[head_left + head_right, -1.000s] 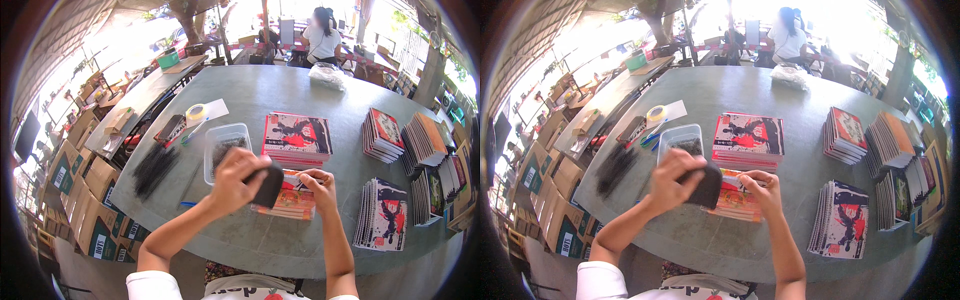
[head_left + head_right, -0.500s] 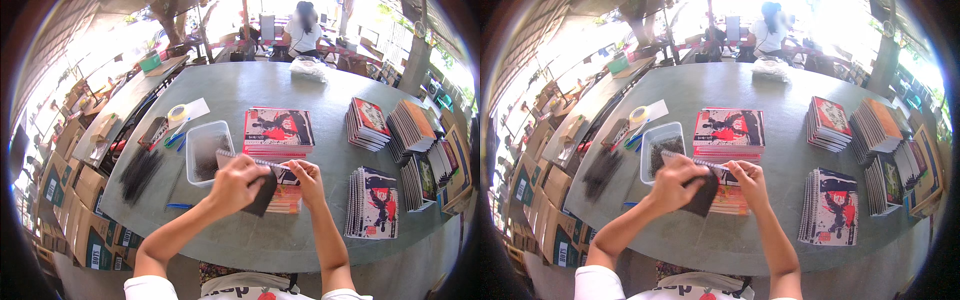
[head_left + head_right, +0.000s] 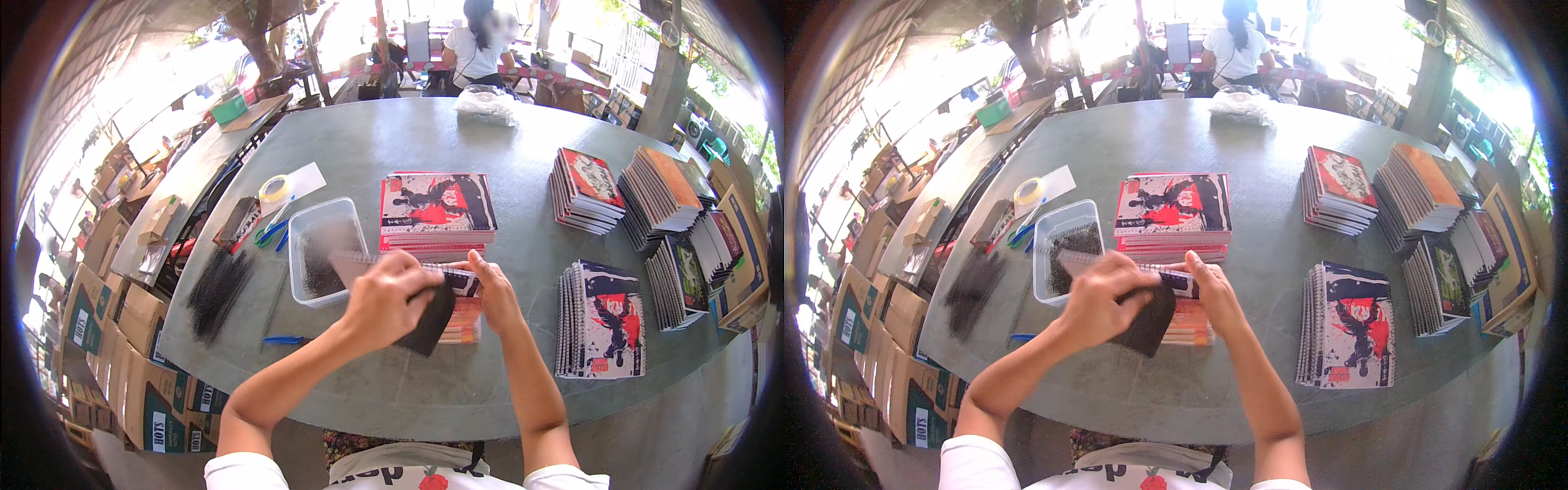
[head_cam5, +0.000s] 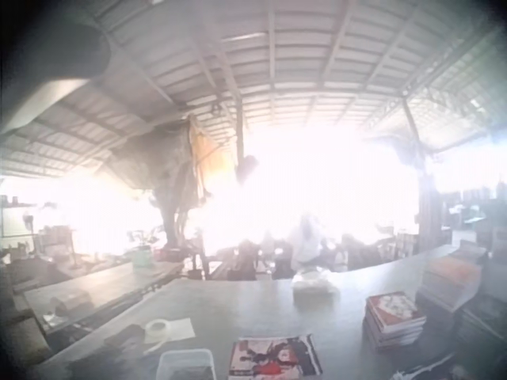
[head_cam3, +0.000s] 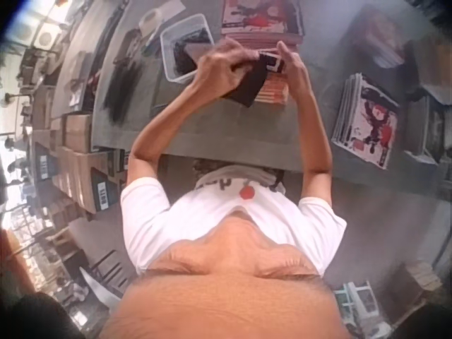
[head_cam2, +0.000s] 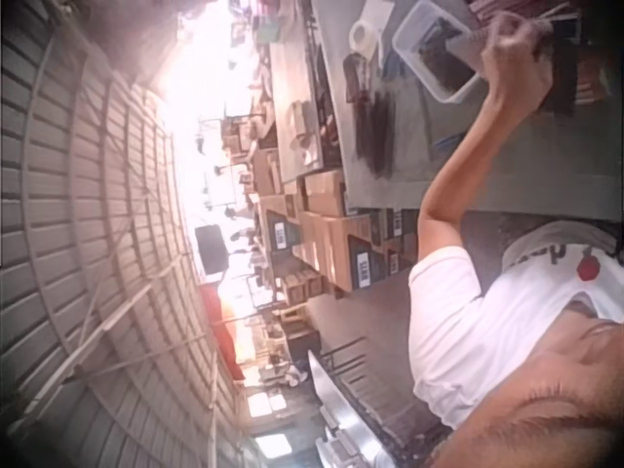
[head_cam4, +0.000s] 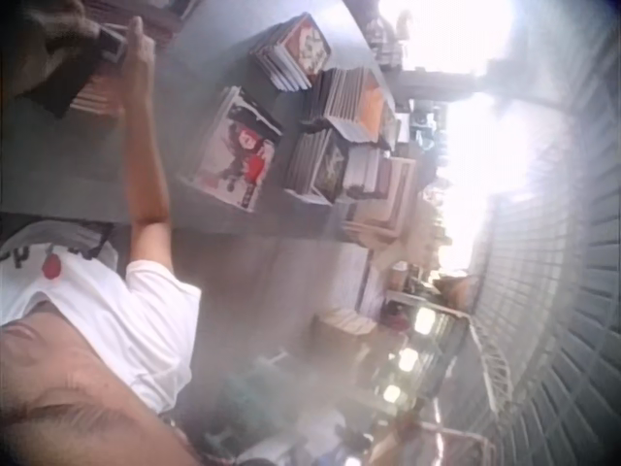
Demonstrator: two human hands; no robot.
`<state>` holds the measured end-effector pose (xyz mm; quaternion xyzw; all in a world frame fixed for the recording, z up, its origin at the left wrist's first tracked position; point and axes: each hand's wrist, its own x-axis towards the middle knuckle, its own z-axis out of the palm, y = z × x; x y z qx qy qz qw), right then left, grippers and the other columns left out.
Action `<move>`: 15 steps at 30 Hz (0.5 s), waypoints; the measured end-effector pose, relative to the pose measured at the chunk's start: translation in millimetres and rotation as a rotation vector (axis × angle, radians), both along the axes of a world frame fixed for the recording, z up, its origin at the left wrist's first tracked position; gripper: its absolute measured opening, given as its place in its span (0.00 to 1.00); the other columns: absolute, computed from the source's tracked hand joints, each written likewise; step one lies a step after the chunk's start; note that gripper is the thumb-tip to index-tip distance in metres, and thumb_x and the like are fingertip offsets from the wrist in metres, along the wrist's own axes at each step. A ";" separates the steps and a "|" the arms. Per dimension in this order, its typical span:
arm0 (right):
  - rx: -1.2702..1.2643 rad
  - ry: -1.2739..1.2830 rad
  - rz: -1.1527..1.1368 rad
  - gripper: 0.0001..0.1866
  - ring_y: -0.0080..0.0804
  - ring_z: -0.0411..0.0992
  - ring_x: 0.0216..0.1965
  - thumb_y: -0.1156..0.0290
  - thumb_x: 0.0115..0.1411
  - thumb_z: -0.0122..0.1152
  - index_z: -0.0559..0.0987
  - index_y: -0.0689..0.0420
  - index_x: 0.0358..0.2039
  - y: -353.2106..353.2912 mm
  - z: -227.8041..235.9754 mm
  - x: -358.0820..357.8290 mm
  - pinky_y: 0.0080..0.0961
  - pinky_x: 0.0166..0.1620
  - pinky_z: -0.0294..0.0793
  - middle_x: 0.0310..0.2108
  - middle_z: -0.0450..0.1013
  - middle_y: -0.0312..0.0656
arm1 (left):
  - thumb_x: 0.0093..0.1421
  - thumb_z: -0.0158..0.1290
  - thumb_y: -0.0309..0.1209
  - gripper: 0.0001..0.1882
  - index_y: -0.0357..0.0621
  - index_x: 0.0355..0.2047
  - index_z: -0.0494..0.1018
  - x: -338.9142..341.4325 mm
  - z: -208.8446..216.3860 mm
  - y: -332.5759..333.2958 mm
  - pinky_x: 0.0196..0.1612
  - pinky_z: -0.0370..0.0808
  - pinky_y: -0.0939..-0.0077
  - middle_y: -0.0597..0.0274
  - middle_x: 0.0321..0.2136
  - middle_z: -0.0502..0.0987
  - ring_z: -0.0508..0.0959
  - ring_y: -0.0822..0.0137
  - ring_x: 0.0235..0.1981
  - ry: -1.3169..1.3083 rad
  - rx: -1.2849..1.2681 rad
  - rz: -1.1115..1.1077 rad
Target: The person assembles spiral-bound notebooks by inserting plastic spiral bindings through pre-punched holes in the covers and pages, then trims the excess binding using blue-handled shears and places the finished notebooks onto a stack.
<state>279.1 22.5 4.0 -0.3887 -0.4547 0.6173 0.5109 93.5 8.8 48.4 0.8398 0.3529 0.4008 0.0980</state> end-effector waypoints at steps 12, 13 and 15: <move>0.188 -0.039 0.062 0.26 0.20 0.68 0.41 0.51 0.64 0.45 0.75 0.64 0.45 2.8 -3.8 2.7 0.19 0.47 0.66 0.40 0.73 0.38 | 0.46 0.58 0.24 0.11 0.46 0.33 0.76 23.4 -5.3 2.7 0.36 0.72 0.66 0.55 0.30 0.74 0.75 0.54 0.33 -0.087 0.073 0.139; 0.262 -0.079 0.071 0.22 0.19 0.67 0.43 0.55 0.64 0.48 0.75 0.62 0.46 4.7 -6.2 5.3 0.19 0.48 0.65 0.42 0.73 0.37 | 0.48 0.58 0.25 0.10 0.47 0.34 0.76 25.5 -26.6 -11.3 0.36 0.73 0.66 0.55 0.31 0.74 0.75 0.54 0.35 0.140 -0.061 0.049; 0.362 -0.106 0.057 0.14 0.20 0.67 0.43 0.67 0.62 0.53 0.76 0.59 0.46 5.9 -9.6 4.4 0.20 0.48 0.65 0.41 0.74 0.35 | 0.49 0.58 0.26 0.10 0.47 0.34 0.76 22.9 -72.8 -45.7 0.41 0.72 0.63 0.55 0.33 0.74 0.74 0.53 0.40 0.171 -0.276 -0.055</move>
